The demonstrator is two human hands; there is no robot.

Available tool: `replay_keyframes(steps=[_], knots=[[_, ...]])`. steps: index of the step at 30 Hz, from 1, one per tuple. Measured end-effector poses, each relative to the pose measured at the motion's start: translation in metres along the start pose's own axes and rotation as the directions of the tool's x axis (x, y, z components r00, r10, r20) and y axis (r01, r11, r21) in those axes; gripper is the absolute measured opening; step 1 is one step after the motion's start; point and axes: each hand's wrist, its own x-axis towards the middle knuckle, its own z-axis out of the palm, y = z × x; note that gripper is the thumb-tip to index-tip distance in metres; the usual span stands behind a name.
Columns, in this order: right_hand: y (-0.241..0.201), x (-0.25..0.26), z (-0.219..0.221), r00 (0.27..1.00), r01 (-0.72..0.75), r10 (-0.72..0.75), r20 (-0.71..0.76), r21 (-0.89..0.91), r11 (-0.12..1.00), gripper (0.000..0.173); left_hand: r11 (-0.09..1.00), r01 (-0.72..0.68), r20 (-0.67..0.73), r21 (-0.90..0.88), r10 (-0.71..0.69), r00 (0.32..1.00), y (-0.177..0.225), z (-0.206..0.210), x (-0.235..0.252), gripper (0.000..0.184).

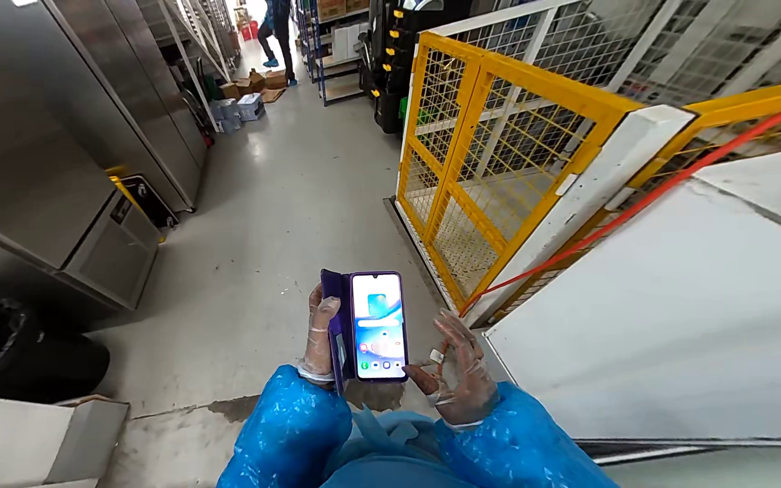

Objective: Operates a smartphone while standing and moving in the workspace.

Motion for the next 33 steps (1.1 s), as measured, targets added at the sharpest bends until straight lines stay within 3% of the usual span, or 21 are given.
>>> replay_keyframes(steps=[27,33], knots=[[-0.015,-0.009,0.004,1.0,0.009,-0.01,-0.024,-0.022,1.0,0.086,1.0,0.007,0.041,0.029,-0.009,0.999,0.005,-0.011,-0.012,0.077],[-0.018,-0.005,0.004,0.998,0.042,-0.044,-0.043,-0.05,0.998,0.098,1.0,0.019,0.075,0.005,-0.019,0.997,0.005,-0.011,-0.015,0.078]])
